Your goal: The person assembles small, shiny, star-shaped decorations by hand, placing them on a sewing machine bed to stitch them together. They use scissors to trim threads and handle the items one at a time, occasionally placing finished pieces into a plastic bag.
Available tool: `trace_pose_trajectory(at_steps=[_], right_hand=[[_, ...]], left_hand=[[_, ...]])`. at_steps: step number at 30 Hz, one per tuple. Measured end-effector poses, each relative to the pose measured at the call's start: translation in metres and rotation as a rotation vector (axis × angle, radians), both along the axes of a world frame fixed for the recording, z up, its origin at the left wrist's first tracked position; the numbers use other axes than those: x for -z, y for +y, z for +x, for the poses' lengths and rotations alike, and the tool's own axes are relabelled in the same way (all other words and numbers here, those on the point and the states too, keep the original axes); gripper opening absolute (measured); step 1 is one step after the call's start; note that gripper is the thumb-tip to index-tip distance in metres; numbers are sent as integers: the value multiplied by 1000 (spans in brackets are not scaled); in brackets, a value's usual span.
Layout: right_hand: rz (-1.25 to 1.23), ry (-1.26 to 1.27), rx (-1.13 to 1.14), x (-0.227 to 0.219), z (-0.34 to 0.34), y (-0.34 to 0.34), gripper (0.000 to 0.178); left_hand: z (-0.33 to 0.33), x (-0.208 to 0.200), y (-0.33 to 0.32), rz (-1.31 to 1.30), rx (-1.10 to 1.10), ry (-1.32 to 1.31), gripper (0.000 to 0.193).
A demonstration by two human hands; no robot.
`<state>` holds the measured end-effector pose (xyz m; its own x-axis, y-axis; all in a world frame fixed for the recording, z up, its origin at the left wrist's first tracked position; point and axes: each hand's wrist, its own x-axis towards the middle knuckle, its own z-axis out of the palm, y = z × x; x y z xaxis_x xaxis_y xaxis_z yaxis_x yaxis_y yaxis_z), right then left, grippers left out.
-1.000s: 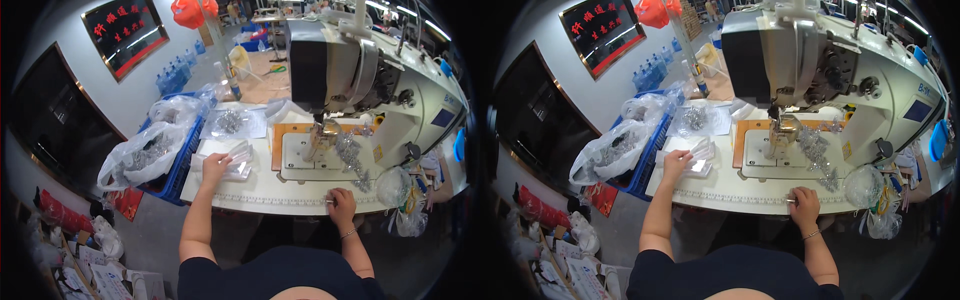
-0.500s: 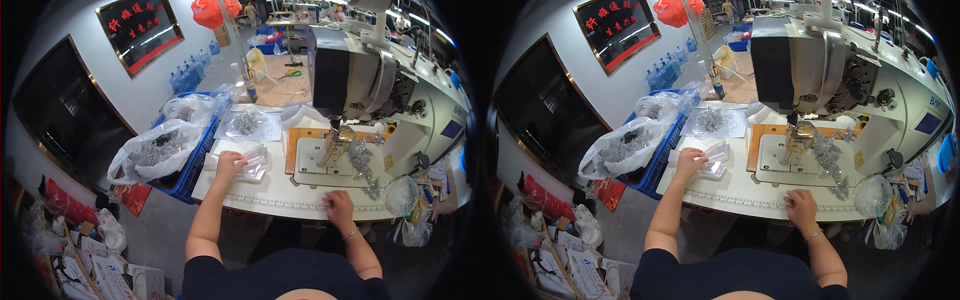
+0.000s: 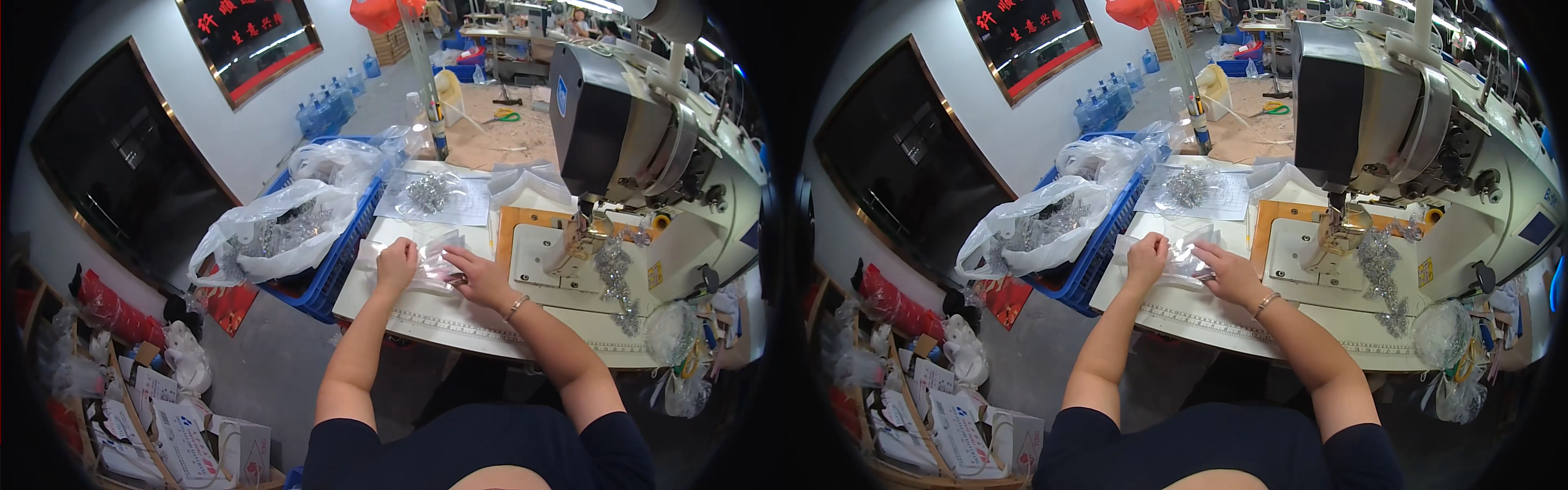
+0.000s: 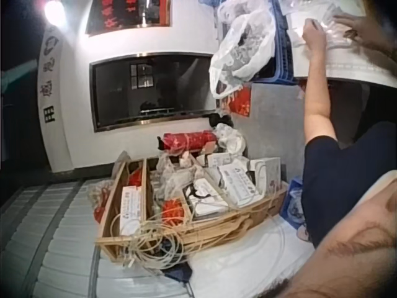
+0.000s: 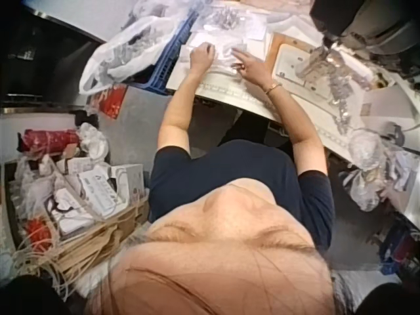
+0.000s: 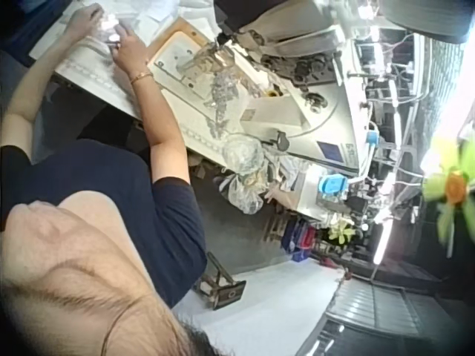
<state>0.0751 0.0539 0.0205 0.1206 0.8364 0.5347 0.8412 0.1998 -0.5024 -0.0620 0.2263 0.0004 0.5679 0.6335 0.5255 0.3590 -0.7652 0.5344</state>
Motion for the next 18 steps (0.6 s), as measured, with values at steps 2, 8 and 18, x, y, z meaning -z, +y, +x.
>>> trace_pose_trajectory(at_steps=[2, 8, 18], right_hand=[[7, -119, -11, -9, -2, 14, 46], [-158, -270, -80, -29, -9, 25, 60], [-491, 78, -84, -21, 12, 39, 68]], left_hand=[[-4, -1, 3, -160, -38, -70, 13], [-6, 0, -3, -177, -8, -53, 10], [-46, -7, 10, -614, 27, -1397, 9]])
